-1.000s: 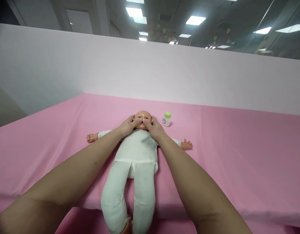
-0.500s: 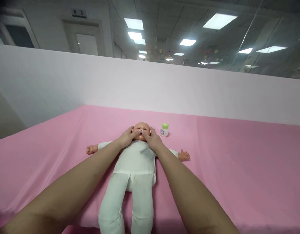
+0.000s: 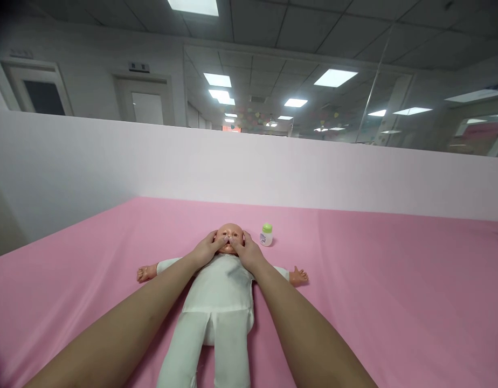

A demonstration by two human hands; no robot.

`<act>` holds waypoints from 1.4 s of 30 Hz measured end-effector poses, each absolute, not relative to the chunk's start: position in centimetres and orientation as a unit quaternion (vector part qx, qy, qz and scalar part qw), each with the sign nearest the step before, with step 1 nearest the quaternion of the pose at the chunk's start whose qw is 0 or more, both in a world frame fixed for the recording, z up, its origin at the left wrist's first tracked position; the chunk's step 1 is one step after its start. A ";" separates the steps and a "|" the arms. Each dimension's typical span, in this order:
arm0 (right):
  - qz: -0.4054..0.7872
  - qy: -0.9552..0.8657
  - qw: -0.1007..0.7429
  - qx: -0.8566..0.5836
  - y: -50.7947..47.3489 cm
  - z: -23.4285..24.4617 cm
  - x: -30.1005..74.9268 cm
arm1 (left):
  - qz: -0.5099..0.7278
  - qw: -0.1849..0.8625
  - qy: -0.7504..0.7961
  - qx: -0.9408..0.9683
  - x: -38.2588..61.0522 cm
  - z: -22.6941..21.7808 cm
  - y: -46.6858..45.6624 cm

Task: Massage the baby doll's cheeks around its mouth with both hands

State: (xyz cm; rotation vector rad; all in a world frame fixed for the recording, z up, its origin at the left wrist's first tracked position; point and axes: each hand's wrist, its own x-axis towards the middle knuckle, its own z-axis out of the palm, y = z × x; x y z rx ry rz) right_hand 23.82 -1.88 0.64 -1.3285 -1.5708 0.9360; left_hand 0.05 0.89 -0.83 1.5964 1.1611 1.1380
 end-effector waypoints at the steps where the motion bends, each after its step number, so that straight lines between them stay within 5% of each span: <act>1: 0.376 -0.630 0.425 -0.531 -1.9 0.7 23.8 | 0.450 0.428 0.463 0.632 0.0 -0.8 0.9; 42: 0.379 -0.627 0.429 -0.528 -2.9 1.8 23.8 | 0.427 0.447 0.475 0.626 -0.2 -0.9 1.2</act>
